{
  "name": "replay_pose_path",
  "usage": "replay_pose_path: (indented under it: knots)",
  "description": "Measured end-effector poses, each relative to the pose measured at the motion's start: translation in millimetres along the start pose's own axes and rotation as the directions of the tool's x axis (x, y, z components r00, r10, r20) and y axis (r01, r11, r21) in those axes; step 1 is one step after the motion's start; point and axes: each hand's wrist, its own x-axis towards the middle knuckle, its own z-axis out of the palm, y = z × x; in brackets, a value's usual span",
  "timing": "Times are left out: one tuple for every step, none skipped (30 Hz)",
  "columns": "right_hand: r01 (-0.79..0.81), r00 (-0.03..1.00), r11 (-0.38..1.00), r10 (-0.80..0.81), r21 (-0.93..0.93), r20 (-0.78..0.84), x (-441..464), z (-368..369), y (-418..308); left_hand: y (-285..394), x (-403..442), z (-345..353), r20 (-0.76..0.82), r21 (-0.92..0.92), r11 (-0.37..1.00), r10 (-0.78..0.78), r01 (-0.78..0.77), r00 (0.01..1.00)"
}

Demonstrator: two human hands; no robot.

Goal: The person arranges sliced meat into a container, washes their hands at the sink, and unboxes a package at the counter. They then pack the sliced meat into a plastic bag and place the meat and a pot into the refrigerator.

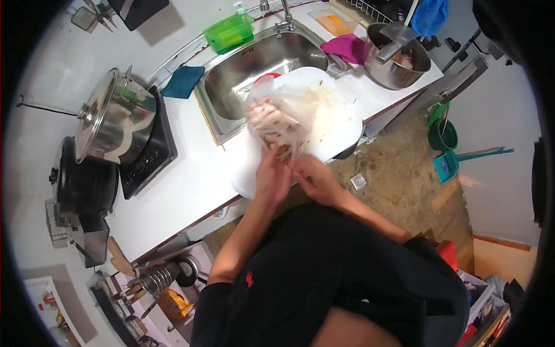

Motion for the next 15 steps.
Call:
replay_pose_path:
  knots:
    - [-0.080,0.995,0.997,0.080,-0.001,-0.062,4.1,-2.0,-3.6,2.7,-1.7,5.3,0.026,0.014,0.999,-0.029,0.029,0.999]
    - [-0.156,0.980,0.988,0.155,0.000,-0.125,9.7,-5.9,-7.5,6.4,-2.7,11.9,0.056,0.028,0.998,-0.057,0.055,0.997]
    - [-0.231,0.955,0.973,0.228,0.004,-0.187,14.7,-8.4,-8.9,10.1,-6.0,18.3,0.018,0.147,0.986,-0.084,0.081,0.996]
    - [-0.285,0.932,0.958,0.281,0.018,-0.231,18.3,-8.8,-6.6,10.8,-3.5,14.9,-0.008,0.217,0.970,-0.114,0.113,0.993]
    - [-0.340,0.901,0.940,0.336,0.036,-0.274,20.3,-8.1,-3.8,10.5,-0.7,7.4,-0.039,0.286,0.946,-0.145,0.150,0.989]
    - [-0.394,0.864,0.917,0.391,0.059,-0.317,20.6,-6.4,-1.0,12.0,-0.8,5.7,-0.072,0.354,0.916,-0.176,0.190,0.982]
    - [-0.427,0.842,0.899,0.434,0.095,-0.320,16.8,-4.1,5.6,13.5,-1.7,4.8,-0.115,0.403,0.885,-0.205,0.234,0.972]
    - [-0.394,0.856,0.914,0.404,0.098,-0.324,11.6,-0.1,13.7,15.1,-1.8,5.4,-0.157,0.447,0.851,-0.229,0.276,0.961]
    - [-0.360,0.869,0.928,0.372,0.100,-0.327,9.8,2.7,16.7,16.5,-1.8,6.9,-0.200,0.488,0.814,-0.249,0.317,0.948]
    - [-0.326,0.881,0.940,0.341,0.101,-0.328,7.1,3.9,19.4,15.8,-0.8,4.7,-0.220,0.487,0.814,-0.236,0.317,0.946]
    - [-0.313,0.885,0.944,0.329,0.102,-0.329,2.8,4.3,21.5,14.0,0.8,0.2,-0.241,0.486,0.815,-0.224,0.317,0.944]
    - [-0.301,0.888,0.948,0.318,0.103,-0.331,3.4,3.2,15.1,13.9,1.0,0.1,-0.261,0.485,0.814,-0.213,0.319,0.941]
    - [-0.293,0.889,0.950,0.311,0.105,-0.335,3.5,1.7,9.8,15.9,-0.8,-0.7,-0.246,0.476,0.817,-0.232,0.326,0.941]
    - [-0.306,0.885,0.946,0.323,0.105,-0.335,2.7,-0.4,8.0,19.1,-3.8,-1.2,-0.232,0.468,0.818,-0.252,0.334,0.940]
    - [-0.316,0.882,0.943,0.333,0.106,-0.334,2.7,-2.3,6.7,21.0,-6.2,-0.9,-0.217,0.459,0.821,-0.267,0.340,0.939]
